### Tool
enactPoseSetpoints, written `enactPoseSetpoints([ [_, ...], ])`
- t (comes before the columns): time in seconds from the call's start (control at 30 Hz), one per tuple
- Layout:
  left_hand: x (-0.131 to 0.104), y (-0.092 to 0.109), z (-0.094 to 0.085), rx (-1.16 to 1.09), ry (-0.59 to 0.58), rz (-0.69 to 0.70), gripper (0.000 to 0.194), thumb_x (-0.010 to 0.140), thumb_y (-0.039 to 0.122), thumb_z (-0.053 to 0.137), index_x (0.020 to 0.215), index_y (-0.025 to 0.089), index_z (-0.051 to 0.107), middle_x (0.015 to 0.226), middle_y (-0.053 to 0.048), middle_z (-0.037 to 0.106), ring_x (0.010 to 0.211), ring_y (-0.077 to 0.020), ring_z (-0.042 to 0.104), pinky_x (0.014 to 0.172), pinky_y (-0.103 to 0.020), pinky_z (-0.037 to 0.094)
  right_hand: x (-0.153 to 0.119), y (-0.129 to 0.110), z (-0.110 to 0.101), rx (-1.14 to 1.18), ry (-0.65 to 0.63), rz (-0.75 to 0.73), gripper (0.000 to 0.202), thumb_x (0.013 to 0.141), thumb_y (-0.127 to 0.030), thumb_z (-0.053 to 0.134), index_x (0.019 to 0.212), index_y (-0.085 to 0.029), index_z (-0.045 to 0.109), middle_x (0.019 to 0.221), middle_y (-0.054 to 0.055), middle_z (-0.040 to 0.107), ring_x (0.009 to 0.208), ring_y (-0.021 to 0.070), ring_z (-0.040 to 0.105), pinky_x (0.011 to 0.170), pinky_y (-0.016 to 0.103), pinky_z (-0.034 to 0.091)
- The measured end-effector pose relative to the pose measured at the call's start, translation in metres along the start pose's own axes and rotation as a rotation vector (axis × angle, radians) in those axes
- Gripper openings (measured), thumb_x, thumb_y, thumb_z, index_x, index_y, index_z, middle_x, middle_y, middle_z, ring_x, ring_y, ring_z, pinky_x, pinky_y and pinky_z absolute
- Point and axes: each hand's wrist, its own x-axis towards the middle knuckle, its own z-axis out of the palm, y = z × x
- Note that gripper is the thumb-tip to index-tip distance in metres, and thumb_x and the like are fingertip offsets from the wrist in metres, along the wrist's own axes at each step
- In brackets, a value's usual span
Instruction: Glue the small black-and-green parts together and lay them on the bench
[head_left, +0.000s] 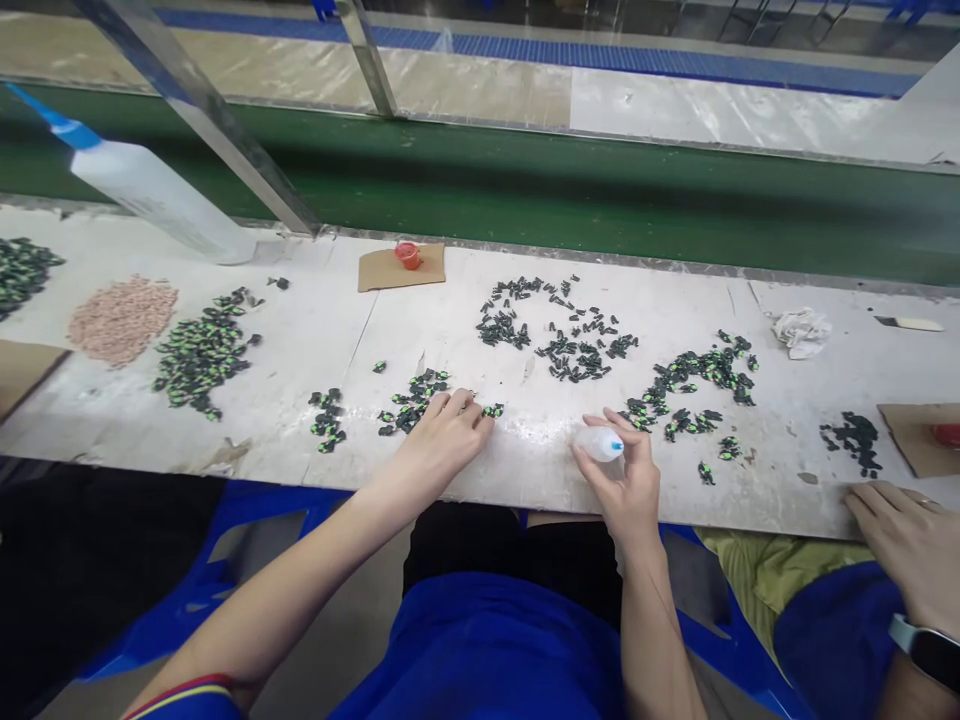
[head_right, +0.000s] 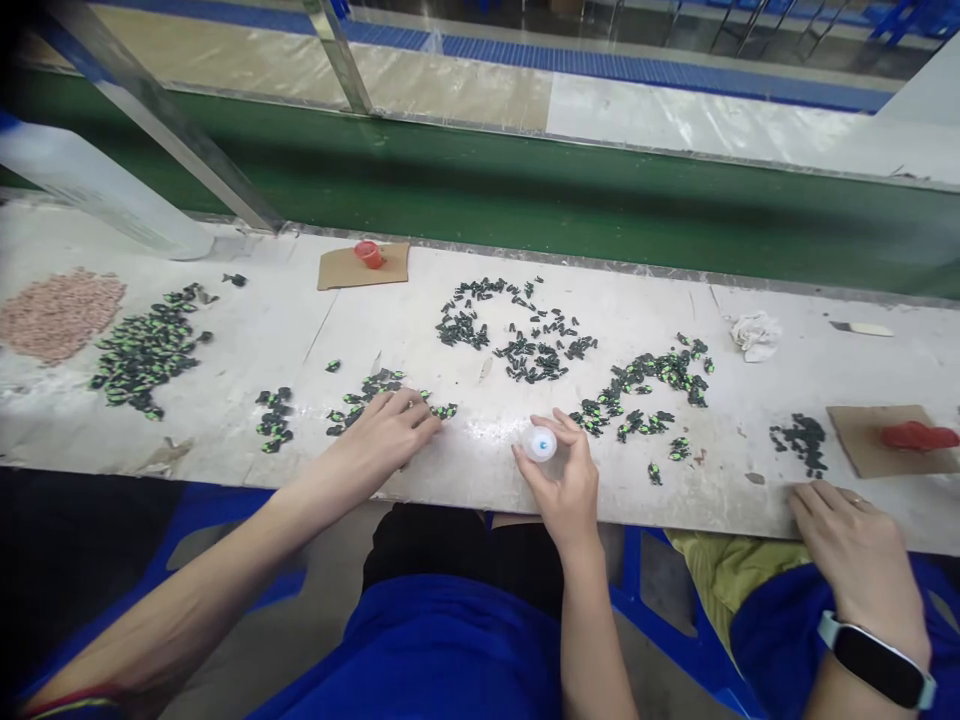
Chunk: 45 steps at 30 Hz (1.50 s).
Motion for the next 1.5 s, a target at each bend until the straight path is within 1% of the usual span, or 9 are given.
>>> enactPoseSetpoints([
  [0.07, -0.002, -0.001, -0.001, 0.025, -0.007, 0.019, 0.042, 0.069, -0.017, 0.042, 0.095, 0.009, 0.063, 0.094, -0.016, 0.066, 0.099, -0.0291, 0.053, 0.083, -0.039, 0.042, -0.006, -0.001, -0.004, 0.101, 0.039, 0.081, 0.029, 0.075, -0.035, 0.075, 0.094, -0.022, 0.057, 0.093, 0.006, 0.072, 0.092, 0.0236, 0.067, 0.08, 0.041, 0.054],
  [0.17, -0.005, -0.004, 0.009, 0.014, 0.005, 0.009, 0.04, 0.068, -0.017, 0.043, 0.094, 0.009, 0.061, 0.094, -0.016, 0.065, 0.097, -0.0279, 0.052, 0.082, -0.038, 0.041, -0.012, 0.003, -0.009, 0.228, 0.16, 0.1, 0.032, 0.067, -0.04, 0.078, 0.085, -0.02, 0.061, 0.075, 0.002, 0.067, 0.068, 0.019, 0.064, 0.061, 0.031, 0.051],
  [0.37, -0.005, -0.01, 0.037, -0.035, 0.106, -0.046, 0.039, 0.066, -0.017, 0.043, 0.086, 0.012, 0.06, 0.091, -0.014, 0.063, 0.097, -0.0275, 0.05, 0.082, -0.04, 0.038, -0.014, 0.013, -0.015, 0.462, 0.301, 0.135, 0.042, 0.063, -0.053, 0.072, 0.087, -0.019, 0.067, 0.075, 0.004, 0.065, 0.058, 0.0164, 0.058, 0.052, 0.029, 0.045],
  [0.53, -0.009, -0.017, 0.029, -0.028, 0.141, -0.045, 0.047, 0.065, -0.017, 0.039, 0.09, 0.015, 0.062, 0.098, -0.012, 0.063, 0.097, -0.0266, 0.051, 0.081, -0.039, 0.038, -0.012, 0.009, -0.012, 0.539, 0.35, 0.23, 0.035, 0.068, -0.049, 0.068, 0.085, -0.018, 0.068, 0.07, 0.003, 0.063, 0.051, 0.0128, 0.053, 0.043, 0.024, 0.038],
  [0.7, -0.017, -0.025, 0.017, -0.154, 0.156, -0.027, 0.05, 0.072, -0.016, 0.037, 0.099, 0.016, 0.063, 0.1, -0.011, 0.065, 0.1, -0.0257, 0.052, 0.082, -0.037, 0.037, -0.013, 0.006, -0.008, 0.534, 0.307, 0.233, 0.03, 0.071, -0.045, 0.067, 0.086, -0.019, 0.068, 0.071, 0.003, 0.061, 0.053, 0.0126, 0.051, 0.043, 0.023, 0.039],
  [1.07, -0.016, -0.023, 0.03, -0.288, 0.155, 0.039, 0.024, 0.087, 0.001, 0.044, 0.081, 0.016, 0.062, 0.095, -0.011, 0.063, 0.098, -0.0252, 0.05, 0.08, -0.037, 0.036, -0.009, 0.002, -0.006, 0.529, 0.308, 0.182, 0.024, 0.075, -0.042, 0.064, 0.082, -0.019, 0.066, 0.071, 0.002, 0.061, 0.053, 0.0124, 0.052, 0.045, 0.024, 0.041],
  [1.27, -0.008, -0.002, 0.02, -0.53, 0.114, 0.125, 0.02, 0.094, 0.012, 0.044, 0.083, 0.018, 0.059, 0.089, -0.004, 0.064, 0.092, -0.0202, 0.052, 0.083, -0.034, 0.038, -0.016, 0.008, 0.003, 0.42, 0.266, 0.228, 0.024, 0.076, -0.04, 0.067, 0.081, -0.016, 0.067, 0.069, 0.003, 0.064, 0.059, 0.0156, 0.057, 0.05, 0.026, 0.046],
  [1.43, -0.007, 0.019, 0.036, -0.655, 0.246, -0.034, 0.011, 0.094, 0.021, 0.051, 0.1, 0.018, 0.06, 0.099, -0.007, 0.068, 0.096, -0.0216, 0.058, 0.087, -0.037, 0.042, -0.017, -0.003, 0.017, 0.29, 0.324, 0.236, 0.022, 0.074, -0.037, 0.07, 0.07, -0.016, 0.065, 0.061, 0.001, 0.064, 0.054, 0.0149, 0.058, 0.05, 0.026, 0.047],
  [1.5, -0.011, 0.021, 0.043, -0.674, 0.304, -0.107, 0.022, 0.092, 0.025, 0.056, 0.113, 0.018, 0.056, 0.109, -0.009, 0.067, 0.103, -0.0235, 0.06, 0.089, -0.039, 0.043, -0.018, -0.009, 0.022, 0.237, 0.294, 0.228, 0.02, 0.074, -0.036, 0.07, 0.07, -0.016, 0.065, 0.059, 0.001, 0.065, 0.053, 0.0153, 0.059, 0.049, 0.025, 0.048],
])
